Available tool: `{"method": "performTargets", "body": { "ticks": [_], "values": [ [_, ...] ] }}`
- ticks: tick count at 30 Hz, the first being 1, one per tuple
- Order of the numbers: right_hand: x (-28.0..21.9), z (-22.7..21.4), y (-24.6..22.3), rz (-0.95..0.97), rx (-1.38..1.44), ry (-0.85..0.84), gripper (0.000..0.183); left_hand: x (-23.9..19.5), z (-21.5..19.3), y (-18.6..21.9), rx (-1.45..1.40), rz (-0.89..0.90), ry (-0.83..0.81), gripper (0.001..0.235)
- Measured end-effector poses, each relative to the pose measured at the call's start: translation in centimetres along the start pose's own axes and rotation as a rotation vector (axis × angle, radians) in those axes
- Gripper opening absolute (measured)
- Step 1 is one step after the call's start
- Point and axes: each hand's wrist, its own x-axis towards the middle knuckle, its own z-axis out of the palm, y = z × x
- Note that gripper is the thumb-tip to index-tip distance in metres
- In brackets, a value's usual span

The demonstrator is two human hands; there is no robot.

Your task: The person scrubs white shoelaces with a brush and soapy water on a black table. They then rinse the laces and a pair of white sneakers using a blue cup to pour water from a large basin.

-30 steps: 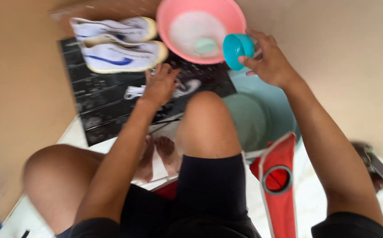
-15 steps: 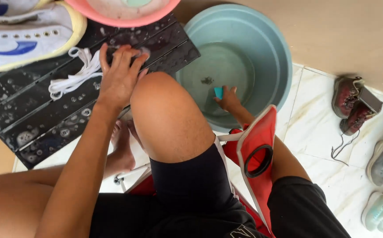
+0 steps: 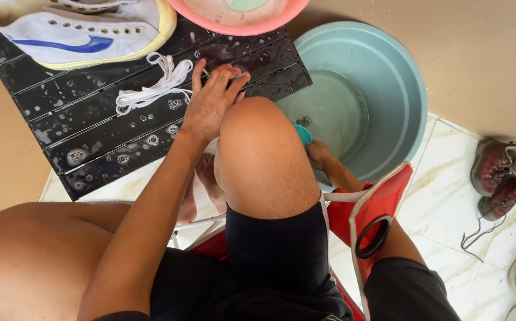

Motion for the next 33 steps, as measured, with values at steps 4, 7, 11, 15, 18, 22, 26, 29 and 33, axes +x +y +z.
{"method": "performTargets", "body": {
  "ticks": [4, 7, 11, 15, 18, 22, 26, 29, 33],
  "values": [
    [-2.3, -0.8, -3.6, -0.088, 0.077, 0.034, 0.017, -0.1, 0.3, -0.2, 0.028, 0.011, 0.044, 0.034],
    [-5.9, -3.1, -7.1, -0.149, 0.298, -0.008, 0.037, -0.5, 0.7, -0.6, 0.033, 0.010, 0.067, 0.034],
    [-13.2, -6.7, -14.8, -0.480, 0.249, -0.009, 0.028, -0.6, -2.5, -3.0, 0.124, 0.040, 0.064, 0.032],
    [-20.1, -9.7, -22.8, -0.554, 0.139, -0.019, 0.030, -2.5, -6.8, -7.1, 0.102, -0.155, 0.051, 0.064],
    [-27.1, -7.5, -29.2, -0.530, 0.087, -0.123, 0.030, -4.3, -9.9, -7.7, 0.185, -0.557, -0.125, 0.107],
    [-26.3, -4.1, -34.0, -0.512, 0.168, -0.239, 0.016, -7.4, -8.6, -9.0, 0.147, -0.638, -0.160, 0.098],
    [-29.3, 5.3, -37.0, -0.523, 0.106, -0.341, 0.008, -9.2, -3.9, -11.4, 0.178, -0.578, -0.109, 0.038],
    [-31.2, 12.6, -38.1, -0.549, 0.055, -0.405, 0.005, -8.5, -2.7, -12.1, 0.262, -0.589, -0.172, 0.029],
    [-30.7, 20.7, -39.0, -0.534, 0.014, -0.506, 0.011, -6.8, -6.4, -10.6, 0.115, -0.780, -0.334, 0.040]
  ]
}}
